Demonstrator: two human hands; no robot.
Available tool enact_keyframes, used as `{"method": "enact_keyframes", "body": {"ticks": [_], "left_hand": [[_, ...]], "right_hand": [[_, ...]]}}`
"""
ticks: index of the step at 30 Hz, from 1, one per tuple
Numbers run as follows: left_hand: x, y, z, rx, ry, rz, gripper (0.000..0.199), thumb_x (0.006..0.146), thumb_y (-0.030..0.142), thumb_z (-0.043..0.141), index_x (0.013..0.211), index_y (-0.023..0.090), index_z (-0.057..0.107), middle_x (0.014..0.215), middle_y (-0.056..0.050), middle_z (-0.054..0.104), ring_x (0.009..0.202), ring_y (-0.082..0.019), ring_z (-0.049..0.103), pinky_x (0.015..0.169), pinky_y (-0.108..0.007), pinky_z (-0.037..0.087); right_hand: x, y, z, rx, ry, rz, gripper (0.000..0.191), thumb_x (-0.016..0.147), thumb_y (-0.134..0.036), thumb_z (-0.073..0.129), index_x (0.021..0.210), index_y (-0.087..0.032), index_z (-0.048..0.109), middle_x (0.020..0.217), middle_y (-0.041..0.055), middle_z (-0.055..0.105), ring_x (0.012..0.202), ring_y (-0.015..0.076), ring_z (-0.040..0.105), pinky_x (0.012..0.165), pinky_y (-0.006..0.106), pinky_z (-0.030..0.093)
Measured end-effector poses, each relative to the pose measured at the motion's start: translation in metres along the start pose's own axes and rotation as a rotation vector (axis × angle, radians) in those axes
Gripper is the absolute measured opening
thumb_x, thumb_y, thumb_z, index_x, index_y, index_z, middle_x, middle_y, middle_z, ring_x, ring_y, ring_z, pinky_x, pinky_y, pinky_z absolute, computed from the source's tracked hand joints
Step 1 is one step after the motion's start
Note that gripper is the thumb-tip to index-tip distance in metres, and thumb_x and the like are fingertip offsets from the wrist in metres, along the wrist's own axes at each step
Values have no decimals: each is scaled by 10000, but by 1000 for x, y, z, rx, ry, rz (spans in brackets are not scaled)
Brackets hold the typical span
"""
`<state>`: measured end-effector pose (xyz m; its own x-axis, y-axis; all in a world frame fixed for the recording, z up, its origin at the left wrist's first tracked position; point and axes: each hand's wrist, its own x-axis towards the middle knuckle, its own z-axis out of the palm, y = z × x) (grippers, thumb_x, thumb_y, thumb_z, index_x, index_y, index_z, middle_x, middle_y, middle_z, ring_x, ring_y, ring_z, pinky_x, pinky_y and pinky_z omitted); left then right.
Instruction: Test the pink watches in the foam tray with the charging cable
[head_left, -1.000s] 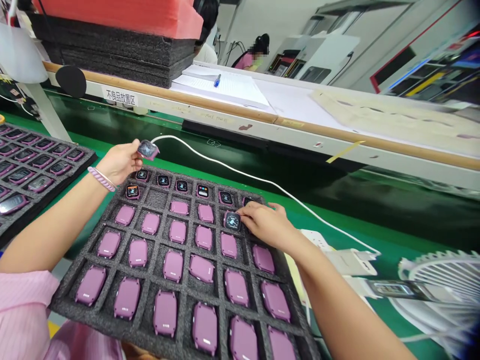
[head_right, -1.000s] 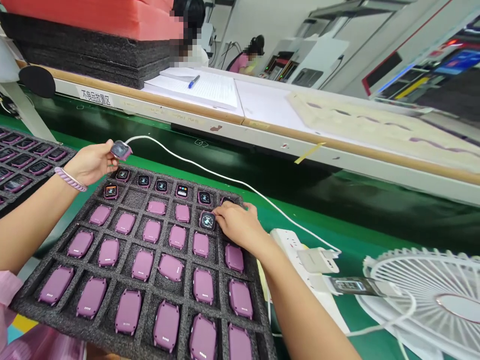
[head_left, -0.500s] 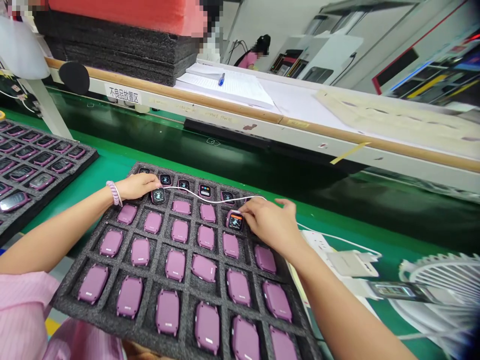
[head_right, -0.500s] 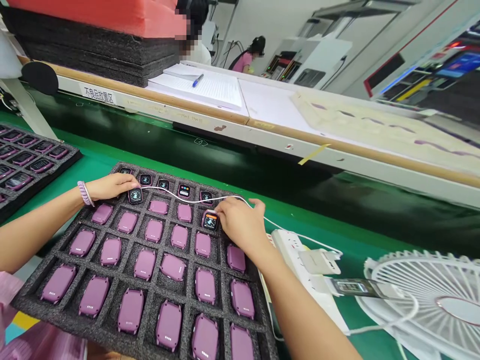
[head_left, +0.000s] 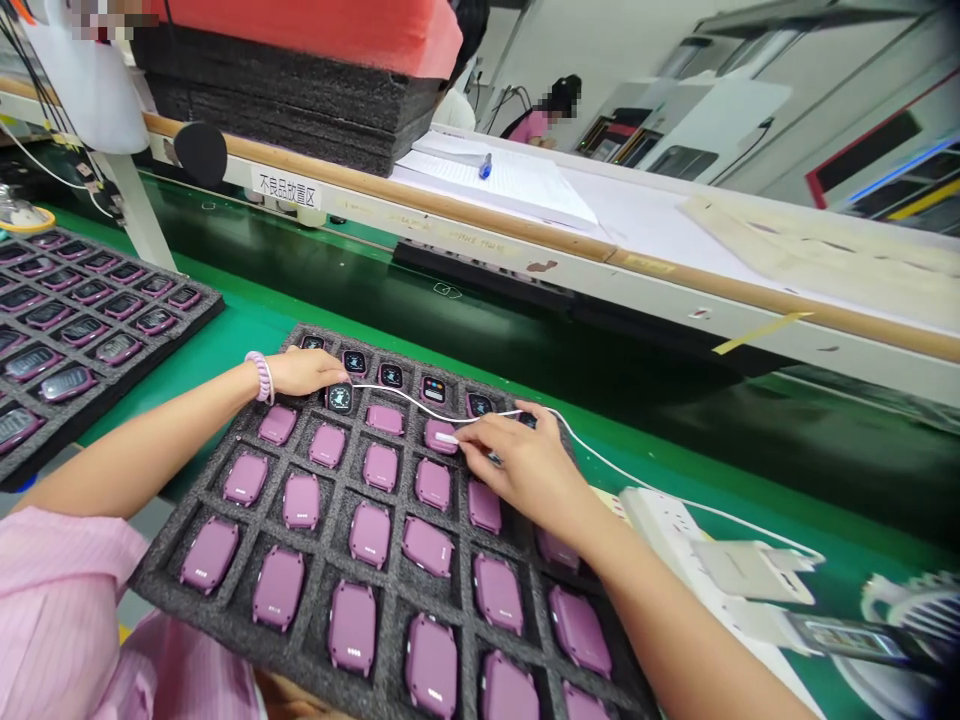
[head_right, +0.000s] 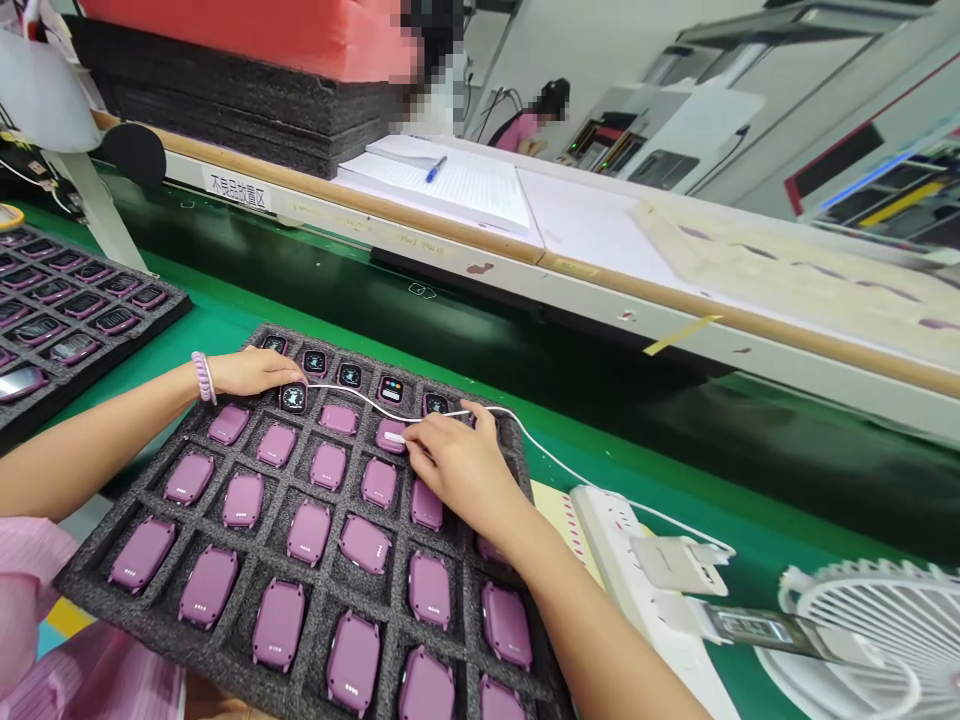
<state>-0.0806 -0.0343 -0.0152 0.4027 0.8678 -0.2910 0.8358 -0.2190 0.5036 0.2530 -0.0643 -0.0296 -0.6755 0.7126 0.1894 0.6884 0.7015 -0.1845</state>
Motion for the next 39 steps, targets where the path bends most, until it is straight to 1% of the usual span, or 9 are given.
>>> {"method": "enact_keyframes", "body": {"ticks": [3,5,10,16,22,25,29,33,39], "left_hand": [[1,4,-2,-25,11,-14,322,977,322,434,1054,202,723,1081,-18,742,1020,-205,648,930,-282,427],[2,4,-2,-50,36,-22,281,949,322,493,988,205,746,992,-6,755,950,-194,660,884,-264,439],[6,3,-5,-133,258,-61,168,856,257,609,898,168,745,903,-37,754,902,-199,665,817,-257,464],[10,9,-4,-239,297,-37,176,889,209,546,941,120,688,856,-70,743,770,-159,668,691,-232,486],[2,13,0,-121,369,-39,114,864,188,552,864,160,662,863,-48,711,840,-203,645,816,-293,468],[-1,16,1,-108,358,-38,139,882,195,511,880,161,646,850,-45,713,803,-195,639,800,-292,470],[-6,20,2,-139,283,-33,192,915,262,476,938,148,628,816,-38,721,687,-160,614,659,-251,450],[-13,20,3,-112,253,-9,190,864,245,498,885,139,654,891,-54,725,786,-176,625,709,-253,446],[-20,20,-1,-192,90,47,243,850,301,512,867,129,682,871,-38,717,801,-157,613,727,-228,445]], "right_hand": [[9,7,-5,182,-115,141,269,952,-282,436,923,-198,689,898,54,718,795,219,661,855,385,449],[15,8,-6,151,-207,218,287,951,-261,429,949,-193,708,938,70,719,847,237,666,775,350,445],[24,-2,0,-106,-291,314,298,983,-200,443,956,-218,739,1042,82,685,1039,278,625,825,389,376],[19,-8,9,-143,-246,318,281,982,-169,463,1006,-225,737,1050,75,655,1017,250,599,819,374,329],[12,-2,14,-103,-168,232,283,949,-179,460,1058,-200,720,1062,99,641,1007,257,584,819,386,335],[11,-1,16,-92,-128,210,279,947,-177,455,1025,-199,721,1043,97,647,984,253,588,821,396,331],[11,-2,16,-93,-127,228,251,946,-169,482,1023,-205,718,1047,87,651,1009,259,596,845,407,330],[11,-3,16,-56,-142,246,252,955,-172,470,1010,-201,714,1064,93,650,1019,265,592,865,429,322],[9,1,19,-50,-86,202,274,947,-192,457,1017,-214,721,1034,92,659,986,254,589,855,420,331]]}}
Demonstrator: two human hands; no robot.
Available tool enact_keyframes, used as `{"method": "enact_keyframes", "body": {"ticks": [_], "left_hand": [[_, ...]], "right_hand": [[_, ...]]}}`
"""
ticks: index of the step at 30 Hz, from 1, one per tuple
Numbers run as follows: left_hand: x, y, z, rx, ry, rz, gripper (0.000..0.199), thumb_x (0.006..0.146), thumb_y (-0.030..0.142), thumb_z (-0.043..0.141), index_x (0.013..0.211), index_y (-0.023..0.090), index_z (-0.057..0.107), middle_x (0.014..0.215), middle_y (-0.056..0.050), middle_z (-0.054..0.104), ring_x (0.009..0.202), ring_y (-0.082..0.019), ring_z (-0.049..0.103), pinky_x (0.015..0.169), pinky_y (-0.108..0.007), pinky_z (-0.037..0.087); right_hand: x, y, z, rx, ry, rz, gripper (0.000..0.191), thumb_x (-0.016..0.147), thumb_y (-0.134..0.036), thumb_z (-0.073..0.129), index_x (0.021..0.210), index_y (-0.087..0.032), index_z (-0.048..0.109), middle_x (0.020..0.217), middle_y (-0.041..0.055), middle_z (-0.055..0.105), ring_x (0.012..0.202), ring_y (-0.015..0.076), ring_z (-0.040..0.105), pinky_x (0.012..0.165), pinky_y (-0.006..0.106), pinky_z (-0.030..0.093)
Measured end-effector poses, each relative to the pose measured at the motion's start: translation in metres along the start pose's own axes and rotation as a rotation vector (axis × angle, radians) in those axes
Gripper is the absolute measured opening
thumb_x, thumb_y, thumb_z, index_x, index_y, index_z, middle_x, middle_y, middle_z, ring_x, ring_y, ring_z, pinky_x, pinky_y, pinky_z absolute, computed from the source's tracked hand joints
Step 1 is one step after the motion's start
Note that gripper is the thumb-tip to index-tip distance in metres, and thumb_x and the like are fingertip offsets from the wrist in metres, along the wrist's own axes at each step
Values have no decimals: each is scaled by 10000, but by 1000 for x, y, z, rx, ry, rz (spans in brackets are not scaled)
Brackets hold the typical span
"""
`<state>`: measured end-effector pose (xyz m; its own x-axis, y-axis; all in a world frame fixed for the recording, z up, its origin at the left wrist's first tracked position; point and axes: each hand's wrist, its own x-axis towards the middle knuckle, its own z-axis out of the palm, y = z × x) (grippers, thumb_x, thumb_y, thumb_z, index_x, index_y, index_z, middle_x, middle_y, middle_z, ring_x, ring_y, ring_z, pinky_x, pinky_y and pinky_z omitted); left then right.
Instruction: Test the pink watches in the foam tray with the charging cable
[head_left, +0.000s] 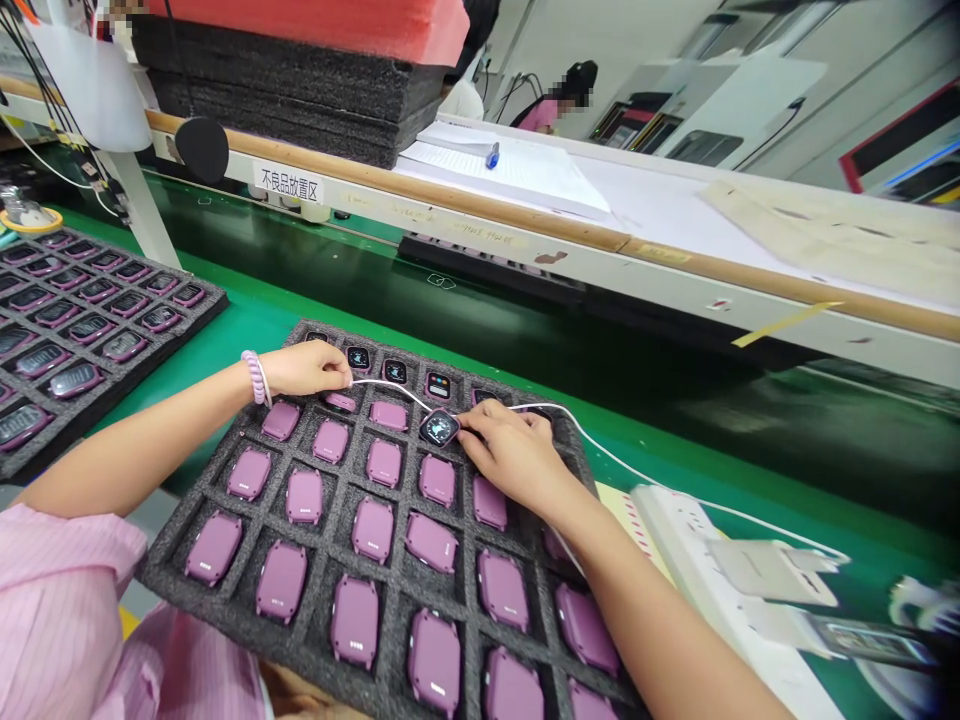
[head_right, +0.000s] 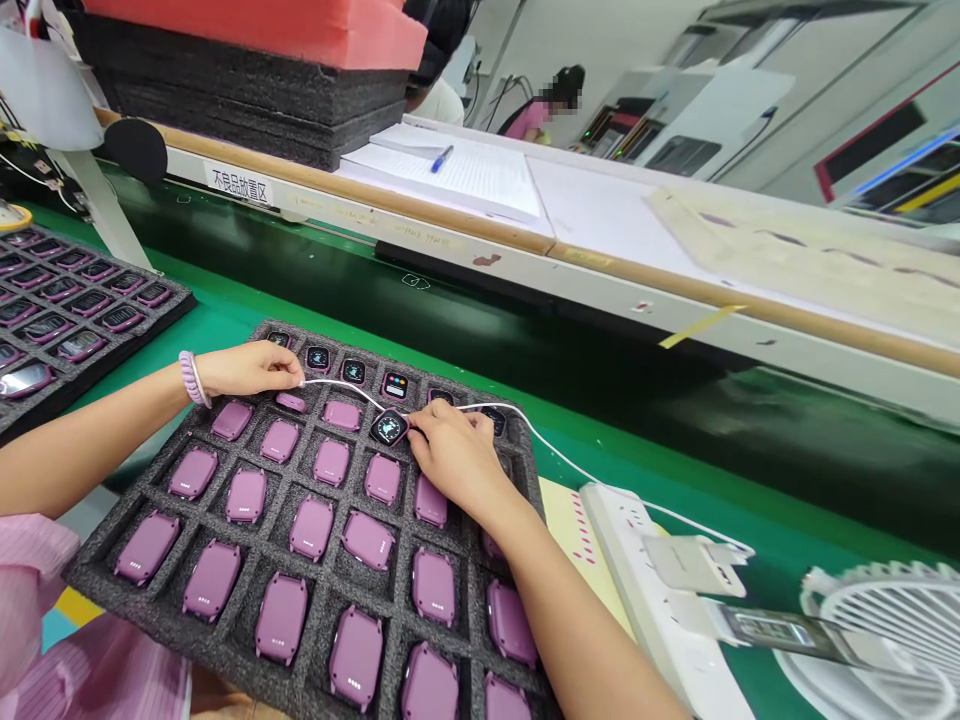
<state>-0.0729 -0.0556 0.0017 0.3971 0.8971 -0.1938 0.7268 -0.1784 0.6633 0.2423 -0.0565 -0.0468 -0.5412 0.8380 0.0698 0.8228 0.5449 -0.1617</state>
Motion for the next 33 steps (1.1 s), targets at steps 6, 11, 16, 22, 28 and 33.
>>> {"method": "enact_keyframes", "body": {"ticks": [6,11,16,22,28,33], "left_hand": [[-3,5,-4,101,-99,54,210,844,263,526,907,149,691,823,-5,707,727,-130,590,684,-215,408],[-8,9,-1,226,-131,105,208,860,332,618,974,179,703,962,-21,718,872,-165,632,780,-230,424],[-8,12,4,447,1,91,257,796,329,755,1019,215,696,1042,-27,725,1002,-238,629,859,-282,410],[11,1,-4,203,3,67,301,925,345,542,1066,135,706,951,-53,741,825,-179,646,702,-235,413],[22,-8,-3,251,-52,102,373,969,364,437,1090,142,711,1001,-60,735,868,-184,649,746,-237,436],[14,5,4,552,131,27,380,1009,327,418,1227,148,672,1205,-152,646,1129,-296,588,979,-378,430]], "right_hand": [[0,3,1,-31,-3,11,282,942,-203,470,1042,-212,733,1037,92,648,971,261,601,814,403,366],[5,7,-2,-16,26,-105,291,940,-172,448,1034,-190,723,1078,115,656,1009,276,599,786,387,418],[10,12,-8,-15,-11,-159,306,959,-135,430,1041,-180,721,1023,118,675,964,265,618,802,374,442],[30,10,-23,-5,-244,-196,295,990,-127,430,1039,-176,717,1033,94,678,955,225,638,803,315,428],[32,-9,-26,-80,-222,-122,303,972,-98,434,999,-176,725,1067,102,688,1036,256,633,792,319,406],[15,-19,-18,-88,-87,-19,330,983,-107,407,1014,-177,728,1020,108,725,958,276,651,781,355,401]]}}
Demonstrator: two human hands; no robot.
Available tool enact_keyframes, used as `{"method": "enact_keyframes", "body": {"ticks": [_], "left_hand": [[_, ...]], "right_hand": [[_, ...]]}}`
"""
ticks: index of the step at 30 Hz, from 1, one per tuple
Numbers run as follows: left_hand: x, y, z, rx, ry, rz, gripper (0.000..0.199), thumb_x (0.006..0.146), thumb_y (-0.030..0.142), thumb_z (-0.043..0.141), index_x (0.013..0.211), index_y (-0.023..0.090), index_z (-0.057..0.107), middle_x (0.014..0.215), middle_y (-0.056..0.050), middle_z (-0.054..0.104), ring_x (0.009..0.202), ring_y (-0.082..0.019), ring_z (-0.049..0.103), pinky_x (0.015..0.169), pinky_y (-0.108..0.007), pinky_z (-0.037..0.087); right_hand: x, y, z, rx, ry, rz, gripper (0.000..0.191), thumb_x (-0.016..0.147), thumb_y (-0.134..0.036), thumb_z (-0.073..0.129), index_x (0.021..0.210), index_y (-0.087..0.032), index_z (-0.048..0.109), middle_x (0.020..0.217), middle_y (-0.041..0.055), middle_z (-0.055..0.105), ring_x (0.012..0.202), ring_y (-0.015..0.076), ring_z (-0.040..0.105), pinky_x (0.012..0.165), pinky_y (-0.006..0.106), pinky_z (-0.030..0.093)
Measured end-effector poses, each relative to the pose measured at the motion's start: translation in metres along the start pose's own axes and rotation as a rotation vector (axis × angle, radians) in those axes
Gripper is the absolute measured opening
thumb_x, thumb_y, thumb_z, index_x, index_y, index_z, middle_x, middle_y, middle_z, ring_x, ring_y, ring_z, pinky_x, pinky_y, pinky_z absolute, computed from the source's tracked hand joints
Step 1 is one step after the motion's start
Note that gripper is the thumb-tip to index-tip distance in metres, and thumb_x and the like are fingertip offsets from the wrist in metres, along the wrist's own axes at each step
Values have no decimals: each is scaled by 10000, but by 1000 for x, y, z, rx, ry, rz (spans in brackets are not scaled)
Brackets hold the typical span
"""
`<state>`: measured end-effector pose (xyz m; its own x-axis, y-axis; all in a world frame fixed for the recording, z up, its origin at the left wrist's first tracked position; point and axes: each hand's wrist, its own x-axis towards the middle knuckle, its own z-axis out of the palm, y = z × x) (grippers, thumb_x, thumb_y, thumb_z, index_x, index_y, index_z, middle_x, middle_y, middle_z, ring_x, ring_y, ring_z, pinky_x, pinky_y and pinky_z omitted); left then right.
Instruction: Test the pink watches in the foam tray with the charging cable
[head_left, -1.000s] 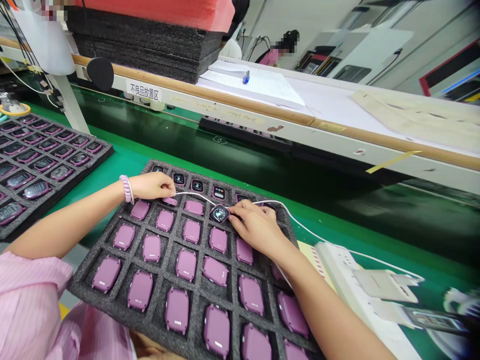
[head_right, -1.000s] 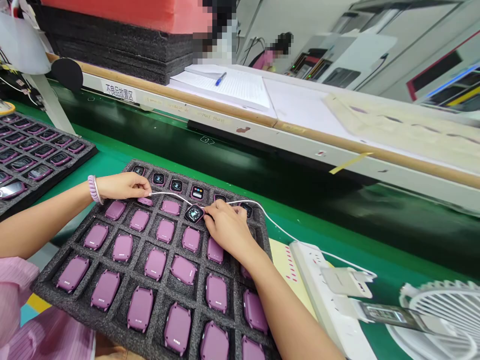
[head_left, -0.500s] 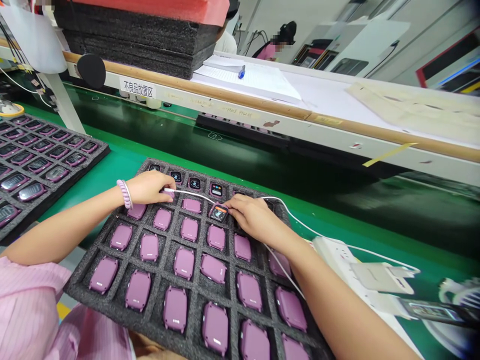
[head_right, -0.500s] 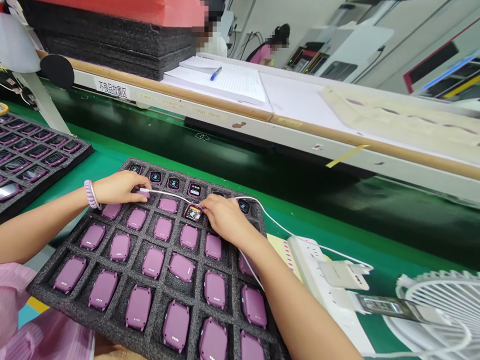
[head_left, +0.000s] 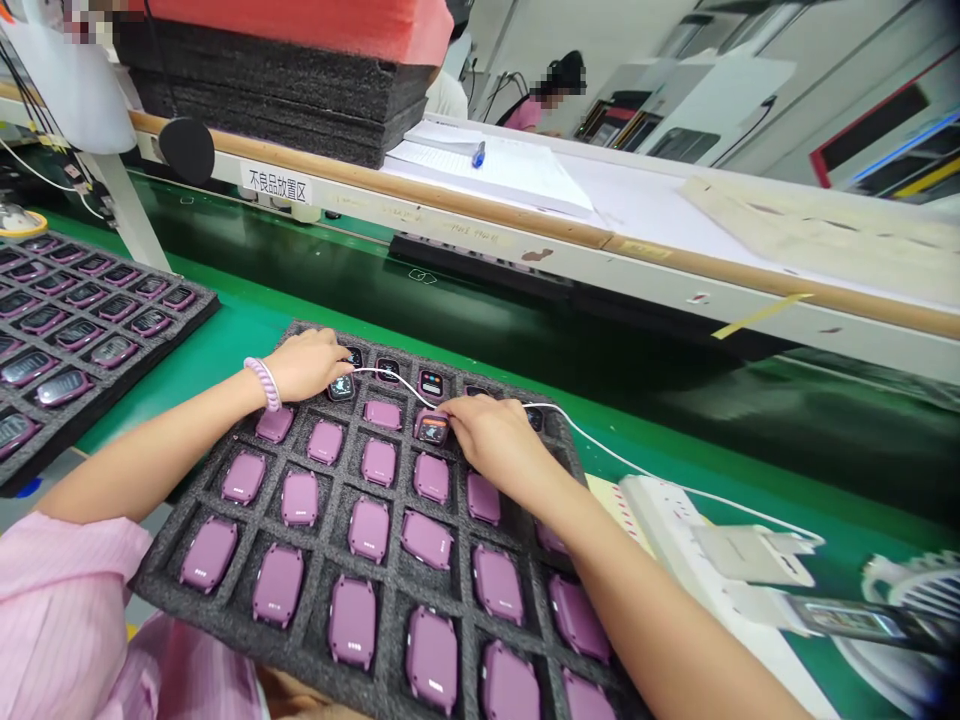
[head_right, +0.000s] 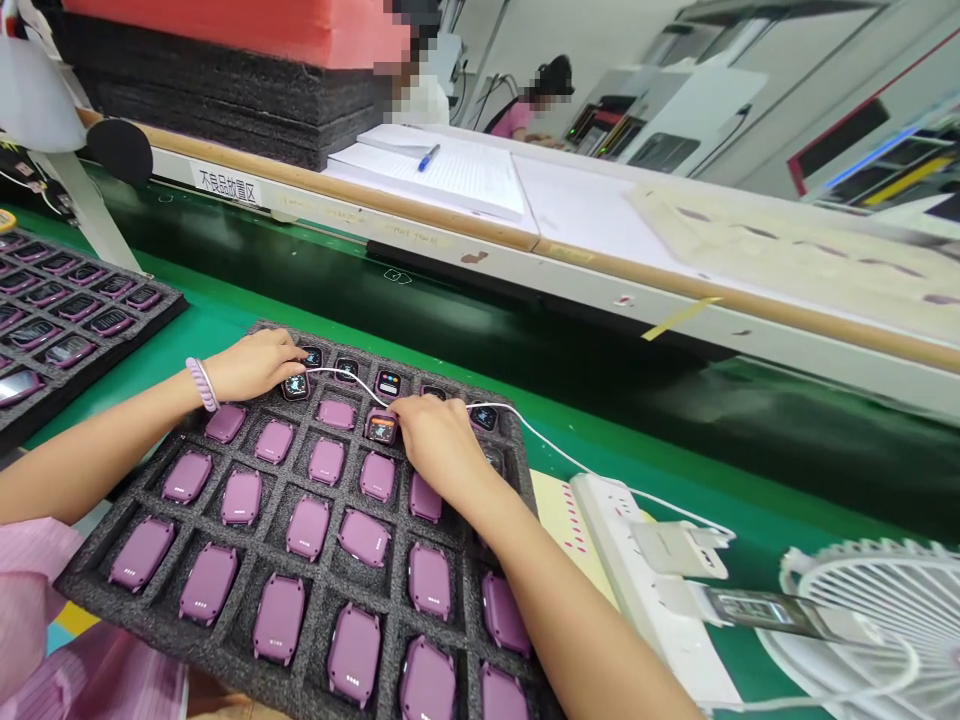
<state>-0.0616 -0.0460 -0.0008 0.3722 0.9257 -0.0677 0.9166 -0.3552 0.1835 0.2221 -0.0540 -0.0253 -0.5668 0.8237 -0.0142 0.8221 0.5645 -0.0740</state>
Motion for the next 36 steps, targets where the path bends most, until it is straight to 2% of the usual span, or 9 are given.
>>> {"method": "enact_keyframes", "body": {"ticks": [3,6,10,15,23,29,32,34,36], "left_hand": [[-1,21,-1,87,66,103,326,983,323,519,1247,193,657,1265,-125,628,1171,-312,546,993,-412,412],[7,44,2,38,-71,313,240,923,278,631,1148,221,691,1197,-65,689,1148,-272,561,962,-364,412],[19,59,7,83,-234,362,295,918,247,610,1207,235,671,1242,-75,682,1163,-277,568,918,-357,426],[25,57,5,83,-276,324,397,885,286,644,1279,244,627,1255,-108,654,1178,-298,574,963,-384,437],[24,65,10,-117,-68,5,163,949,332,571,1010,204,652,955,-21,732,902,-202,678,727,-273,461],[10,56,4,57,67,62,249,971,248,488,969,151,717,1062,-135,686,1093,-298,601,928,-382,445],[1,36,-10,158,175,-54,279,978,291,475,1019,166,721,1097,-130,665,1088,-296,589,927,-390,451],[-3,22,-15,198,91,-183,332,982,376,474,990,152,719,1062,-140,679,1073,-314,596,896,-391,463],[-6,10,-13,182,-37,-194,385,993,417,435,998,148,711,1064,-138,692,1073,-314,602,899,-385,462]], "right_hand": [[-6,1,7,43,57,6,327,999,-130,404,1095,-180,713,1089,107,728,991,289,664,827,390,446],[-7,5,15,55,167,-54,329,991,-136,400,1086,-165,714,1286,131,657,1118,299,644,913,429,482],[-8,8,22,58,216,-102,351,969,-119,383,1067,-148,719,1248,139,666,1112,286,640,930,415,493],[-9,6,21,-1,194,-18,343,985,-129,413,1100,-189,731,1083,114,697,1030,289,628,804,373,424],[-7,8,26,85,184,8,323,962,-111,450,1093,-205,730,1051,97,714,1013,270,636,799,341,343],[-8,10,27,90,194,-8,323,965,-120,440,1099,-189,726,1058,104,707,1023,274,629,792,346,342],[-7,11,25,58,155,-11,328,973,-115,442,1123,-180,726,1022,110,692,1004,274,628,764,331,360],[-5,11,24,38,115,2,325,976,-111,448,1133,-169,727,987,114,678,975,269,628,744,322,375],[-4,10,23,26,80,23,313,980,-106,456,1122,-158,730,968,114,663,963,266,625,732,317,391]]}}
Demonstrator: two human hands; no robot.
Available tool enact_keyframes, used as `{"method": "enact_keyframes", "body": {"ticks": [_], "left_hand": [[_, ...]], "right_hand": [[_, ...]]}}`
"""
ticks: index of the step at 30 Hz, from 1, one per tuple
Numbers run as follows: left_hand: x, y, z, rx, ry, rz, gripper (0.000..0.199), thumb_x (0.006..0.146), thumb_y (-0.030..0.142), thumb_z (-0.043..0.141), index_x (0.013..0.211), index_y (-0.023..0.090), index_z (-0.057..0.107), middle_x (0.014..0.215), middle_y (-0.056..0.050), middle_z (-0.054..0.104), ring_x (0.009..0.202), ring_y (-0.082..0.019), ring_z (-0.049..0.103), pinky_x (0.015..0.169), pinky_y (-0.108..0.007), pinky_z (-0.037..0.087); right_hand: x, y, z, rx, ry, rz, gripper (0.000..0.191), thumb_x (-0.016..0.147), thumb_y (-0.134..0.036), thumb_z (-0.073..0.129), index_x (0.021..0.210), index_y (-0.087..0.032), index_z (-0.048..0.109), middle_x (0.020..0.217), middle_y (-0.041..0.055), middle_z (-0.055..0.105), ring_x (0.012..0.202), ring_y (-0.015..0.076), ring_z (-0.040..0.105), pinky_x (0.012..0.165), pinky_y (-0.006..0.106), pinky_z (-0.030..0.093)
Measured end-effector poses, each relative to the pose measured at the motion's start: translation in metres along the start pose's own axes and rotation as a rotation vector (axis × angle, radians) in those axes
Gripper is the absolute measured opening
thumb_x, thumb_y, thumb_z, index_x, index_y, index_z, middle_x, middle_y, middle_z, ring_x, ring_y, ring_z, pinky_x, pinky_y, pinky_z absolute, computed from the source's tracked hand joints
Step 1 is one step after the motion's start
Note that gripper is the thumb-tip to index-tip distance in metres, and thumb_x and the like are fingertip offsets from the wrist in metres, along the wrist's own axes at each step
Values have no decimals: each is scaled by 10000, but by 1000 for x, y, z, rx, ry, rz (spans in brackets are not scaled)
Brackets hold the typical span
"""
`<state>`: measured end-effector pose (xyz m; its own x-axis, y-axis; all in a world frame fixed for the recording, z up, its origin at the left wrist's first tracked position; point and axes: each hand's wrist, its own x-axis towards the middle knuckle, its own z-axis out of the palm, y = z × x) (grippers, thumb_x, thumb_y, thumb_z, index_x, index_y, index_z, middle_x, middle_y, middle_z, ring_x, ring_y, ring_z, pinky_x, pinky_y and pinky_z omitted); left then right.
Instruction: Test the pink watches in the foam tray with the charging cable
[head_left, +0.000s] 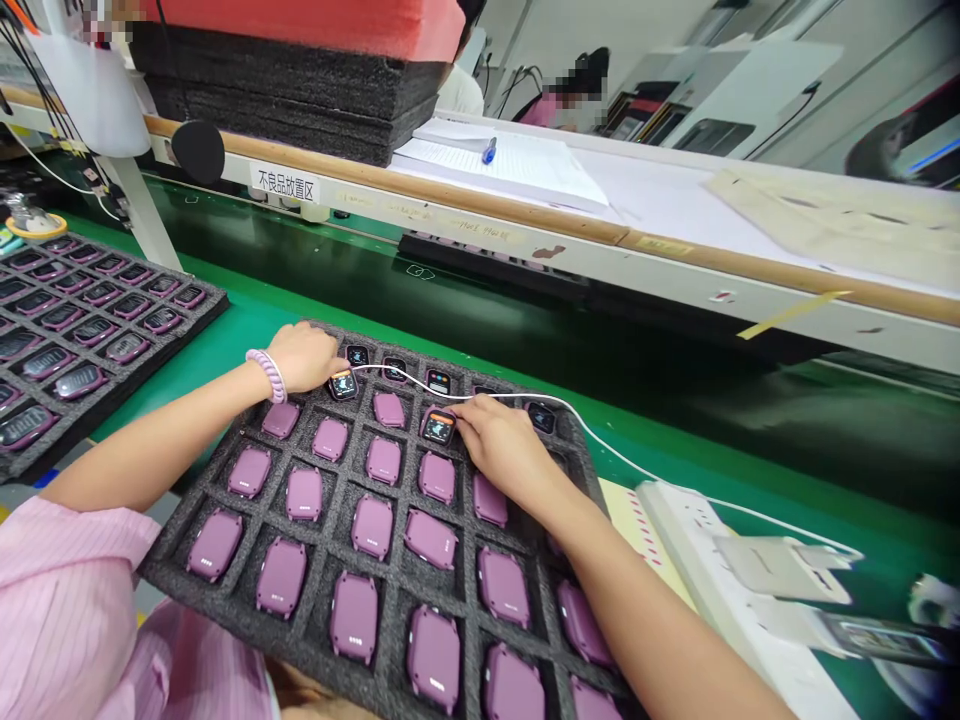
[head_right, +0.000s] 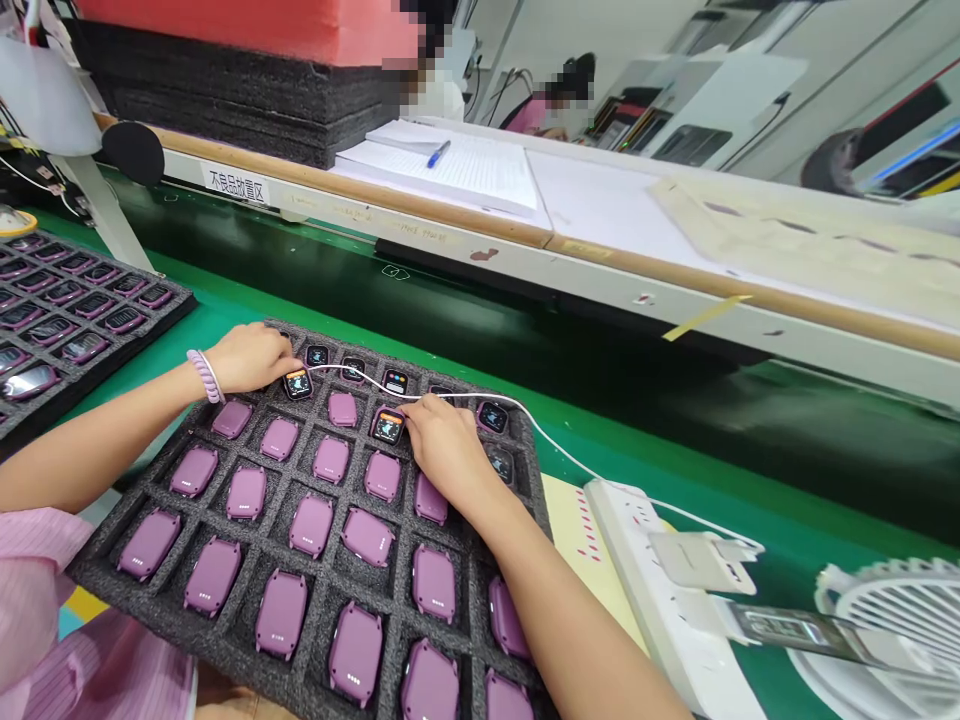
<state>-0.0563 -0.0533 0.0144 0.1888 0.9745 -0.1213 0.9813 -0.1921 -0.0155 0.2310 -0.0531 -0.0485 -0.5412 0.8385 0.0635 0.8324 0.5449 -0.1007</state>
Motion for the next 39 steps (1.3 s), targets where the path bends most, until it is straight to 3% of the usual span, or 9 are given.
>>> {"method": "enact_keyframes", "body": {"ticks": [6,15,18,22,24,28,32,35,39], "left_hand": [[5,-2,18,-233,-40,149,326,991,339,394,1070,165,658,1086,-98,704,1029,-256,625,904,-334,445],[10,-7,2,-277,-175,187,204,960,311,460,971,208,635,1011,-20,724,965,-212,639,853,-304,389],[14,-10,2,-262,-217,185,220,953,300,446,924,207,643,1027,-19,724,996,-214,629,857,-304,369],[21,-10,2,-276,-241,177,257,942,288,433,924,191,670,1029,-26,728,980,-201,627,812,-275,373],[25,-10,2,-291,-274,193,263,929,310,459,909,183,689,951,-16,733,891,-179,632,754,-251,379],[32,-10,1,-340,-291,206,257,888,327,522,827,159,707,829,-8,731,775,-152,623,674,-228,381],[31,-3,-1,-377,-131,89,165,825,266,589,817,182,731,859,1,751,852,-174,656,726,-250,400],[24,14,1,-466,-20,75,143,832,282,617,848,207,737,872,8,753,876,-193,664,777,-285,418],[12,47,11,-548,-46,189,111,841,292,650,863,215,727,847,10,747,848,-203,666,845,-336,430]], "right_hand": [[1,-2,-3,3,-33,18,260,988,-103,479,956,-155,732,986,101,638,934,241,624,718,306,415],[1,-3,-1,39,-1,36,261,955,-82,495,901,-163,737,975,91,641,927,228,624,728,301,429],[-1,0,-8,-20,176,76,244,934,-131,518,907,-175,757,954,90,662,888,233,634,680,308,385],[-14,17,-32,-52,576,144,248,924,-271,533,910,-182,764,907,93,686,783,233,645,617,298,356],[-29,26,-45,34,644,116,270,934,-331,531,902,-189,758,856,78,693,696,206,637,595,287,397],[-71,38,-57,69,643,24,327,971,-434,536,865,-198,735,803,61,709,639,210,654,540,294,455],[-118,43,-53,100,533,77,324,1012,-482,491,895,-250,683,849,63,716,721,278,690,605,380,526],[-145,48,-48,162,462,167,237,1017,-432,482,940,-285,651,919,76,715,810,322,696,695,444,547],[-162,52,-43,227,396,99,165,1001,-372,536,944,-278,658,891,59,718,780,290,695,690,408,546]]}}
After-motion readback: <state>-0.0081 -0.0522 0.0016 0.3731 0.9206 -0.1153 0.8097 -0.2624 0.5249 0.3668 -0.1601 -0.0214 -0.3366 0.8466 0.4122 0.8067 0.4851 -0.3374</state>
